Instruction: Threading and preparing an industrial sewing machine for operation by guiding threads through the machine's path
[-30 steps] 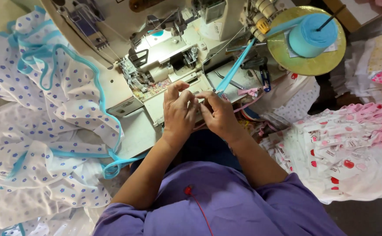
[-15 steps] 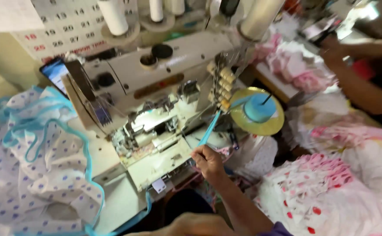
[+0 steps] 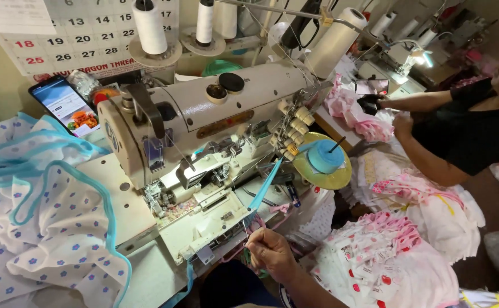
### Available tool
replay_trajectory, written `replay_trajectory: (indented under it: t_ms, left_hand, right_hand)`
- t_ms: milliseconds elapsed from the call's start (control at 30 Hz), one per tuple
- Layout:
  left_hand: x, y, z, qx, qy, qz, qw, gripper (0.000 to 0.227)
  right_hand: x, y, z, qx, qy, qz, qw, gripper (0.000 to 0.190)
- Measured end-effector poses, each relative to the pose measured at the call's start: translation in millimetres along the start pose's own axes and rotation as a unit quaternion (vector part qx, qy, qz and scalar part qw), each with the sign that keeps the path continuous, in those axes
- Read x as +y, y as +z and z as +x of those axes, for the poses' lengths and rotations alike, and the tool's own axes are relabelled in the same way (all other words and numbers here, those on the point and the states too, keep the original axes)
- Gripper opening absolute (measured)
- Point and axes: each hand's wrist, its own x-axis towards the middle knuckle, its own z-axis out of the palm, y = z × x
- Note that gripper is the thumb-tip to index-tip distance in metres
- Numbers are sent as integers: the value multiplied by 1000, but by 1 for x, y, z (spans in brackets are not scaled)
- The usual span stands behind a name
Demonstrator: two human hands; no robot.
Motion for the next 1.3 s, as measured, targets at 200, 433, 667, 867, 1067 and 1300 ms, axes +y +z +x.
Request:
replay_trajectory:
  t_ms: [200, 433, 667, 867, 1067, 1300]
  left_hand:
    - [-67, -39, 73, -6, 46, -295, 954, 35]
    - [-114, 30, 47, 19, -130, -200, 971, 39]
    - [-117, 56, 42, 0, -138, -206, 969, 39]
    - [-119, 75, 42, 15, -145, -205, 968, 24]
    - [-124, 87, 47, 22, -121, -96, 988, 12]
    - [-130, 95, 47, -9, -192, -117, 974, 20]
  right_hand:
    - [-14, -8, 16, 61, -42, -112, 991, 16]
    - [-10, -2, 31, 28, -62, -93, 993, 9]
    - [7, -3, 31, 22, -36, -50, 998, 12]
    - [-2, 4, 30, 29, -4, -78, 997, 12]
    - [-25, 5, 27, 28, 12, -164, 986, 15]
    - [-30, 4, 28, 54, -28, -256, 965, 8]
